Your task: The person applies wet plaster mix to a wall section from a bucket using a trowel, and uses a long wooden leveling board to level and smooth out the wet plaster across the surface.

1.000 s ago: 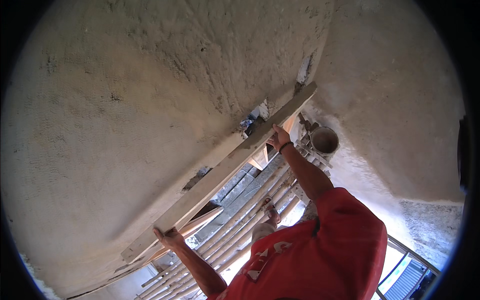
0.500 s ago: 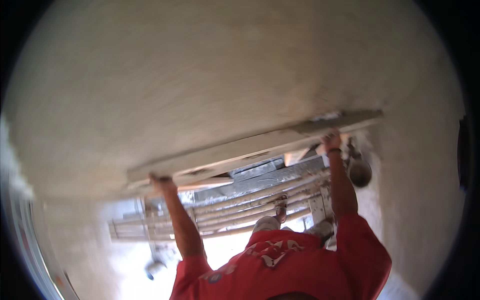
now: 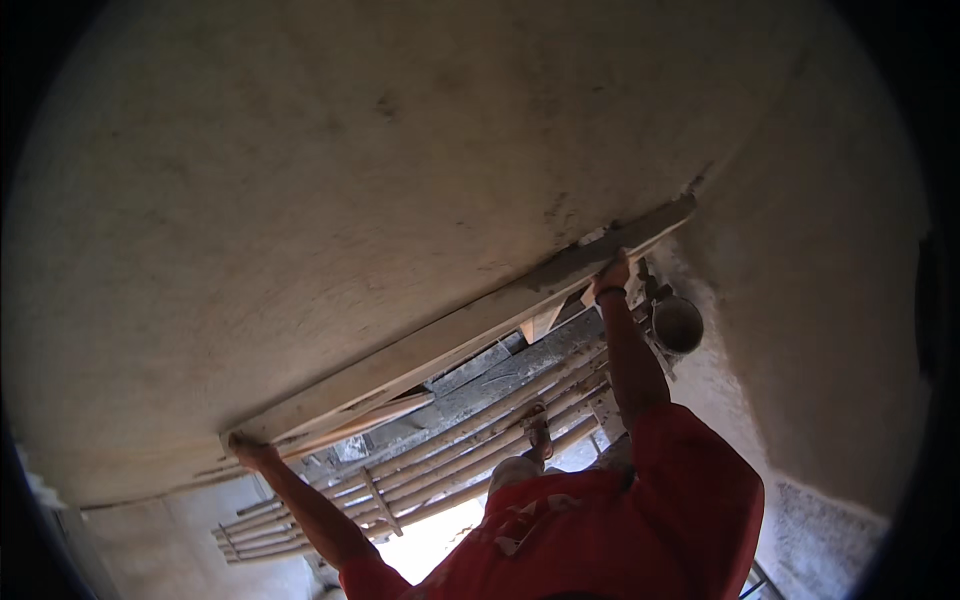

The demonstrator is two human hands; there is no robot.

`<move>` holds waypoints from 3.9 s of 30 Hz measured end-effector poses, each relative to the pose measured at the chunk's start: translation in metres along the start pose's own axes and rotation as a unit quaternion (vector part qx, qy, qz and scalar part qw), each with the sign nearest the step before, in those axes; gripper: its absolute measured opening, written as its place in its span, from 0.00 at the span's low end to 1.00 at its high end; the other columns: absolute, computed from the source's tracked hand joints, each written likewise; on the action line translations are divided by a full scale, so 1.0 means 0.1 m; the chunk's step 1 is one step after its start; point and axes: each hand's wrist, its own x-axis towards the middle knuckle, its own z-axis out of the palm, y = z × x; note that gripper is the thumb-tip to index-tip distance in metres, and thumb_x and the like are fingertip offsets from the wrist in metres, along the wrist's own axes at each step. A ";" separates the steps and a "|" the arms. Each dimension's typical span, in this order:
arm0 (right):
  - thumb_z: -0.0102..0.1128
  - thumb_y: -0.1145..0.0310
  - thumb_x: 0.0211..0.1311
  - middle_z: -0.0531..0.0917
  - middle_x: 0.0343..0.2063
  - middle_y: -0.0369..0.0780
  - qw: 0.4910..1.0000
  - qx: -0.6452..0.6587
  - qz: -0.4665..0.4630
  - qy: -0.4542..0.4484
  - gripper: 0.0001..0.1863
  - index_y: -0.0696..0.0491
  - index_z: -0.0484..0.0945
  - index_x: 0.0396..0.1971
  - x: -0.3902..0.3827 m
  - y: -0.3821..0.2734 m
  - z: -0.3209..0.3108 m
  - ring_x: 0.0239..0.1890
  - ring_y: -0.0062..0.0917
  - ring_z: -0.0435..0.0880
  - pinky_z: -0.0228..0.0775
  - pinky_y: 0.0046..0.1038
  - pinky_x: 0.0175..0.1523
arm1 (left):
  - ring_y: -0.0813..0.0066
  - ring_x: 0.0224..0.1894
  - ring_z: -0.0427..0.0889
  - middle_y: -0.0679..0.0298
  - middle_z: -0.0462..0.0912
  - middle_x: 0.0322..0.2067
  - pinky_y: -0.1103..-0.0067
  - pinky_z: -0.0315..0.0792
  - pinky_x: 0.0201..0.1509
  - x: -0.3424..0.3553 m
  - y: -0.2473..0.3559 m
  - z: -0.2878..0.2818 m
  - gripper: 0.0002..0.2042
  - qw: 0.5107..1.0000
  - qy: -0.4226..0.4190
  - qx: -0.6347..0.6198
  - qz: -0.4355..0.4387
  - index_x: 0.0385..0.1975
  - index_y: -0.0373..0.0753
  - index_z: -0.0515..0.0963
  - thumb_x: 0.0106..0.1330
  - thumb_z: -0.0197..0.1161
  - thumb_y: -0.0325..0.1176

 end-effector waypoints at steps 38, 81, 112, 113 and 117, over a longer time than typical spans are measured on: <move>0.49 0.61 0.60 0.74 0.38 0.36 0.972 0.017 -0.188 -0.141 0.15 0.51 0.64 0.45 -1.29 -1.80 1.33 0.38 0.23 0.77 0.73 0.28 0.28 | 0.57 0.55 0.69 0.45 0.69 0.53 0.70 0.63 0.59 -0.02 1.10 -0.34 0.26 0.981 0.036 0.078 0.174 0.52 0.28 0.68 0.61 0.36 0.40; 0.58 0.63 0.56 0.61 0.50 0.55 0.876 -0.028 -0.309 -0.369 0.49 0.72 0.30 0.57 -3.83 -1.89 2.89 0.45 0.31 0.74 0.80 0.30 0.31 | 0.63 0.46 0.76 0.57 0.77 0.45 0.67 0.70 0.50 2.33 1.21 -1.46 0.24 0.971 0.048 -0.231 -0.032 0.46 0.37 0.74 0.51 0.60 0.44; 0.48 0.71 0.56 0.73 0.40 0.39 0.960 -0.006 -0.104 -0.260 0.20 0.50 0.59 0.49 -3.66 -1.96 0.54 0.40 0.28 0.78 0.76 0.39 0.40 | 0.65 0.38 0.76 0.60 0.79 0.35 0.64 0.72 0.45 1.69 1.14 -2.51 0.20 0.947 0.026 -0.317 0.038 0.37 0.38 0.76 0.46 0.62 0.43; 0.48 0.71 0.56 0.73 0.41 0.40 0.965 0.000 -0.101 -0.243 0.20 0.50 0.59 0.49 -3.54 -2.00 0.32 0.41 0.30 0.78 0.76 0.40 0.41 | 0.65 0.38 0.76 0.60 0.79 0.35 0.64 0.72 0.45 1.34 1.32 -2.14 0.18 0.931 -0.005 -0.366 0.000 0.36 0.38 0.77 0.47 0.61 0.42; 0.46 0.72 0.56 0.73 0.45 0.43 0.976 0.024 -0.013 -0.215 0.20 0.52 0.58 0.50 -2.98 -1.97 -0.37 0.46 0.37 0.76 0.74 0.46 0.45 | 0.64 0.40 0.76 0.60 0.79 0.36 0.65 0.71 0.44 0.51 1.92 -2.17 0.14 0.915 -0.001 -0.400 -0.051 0.34 0.39 0.77 0.50 0.57 0.40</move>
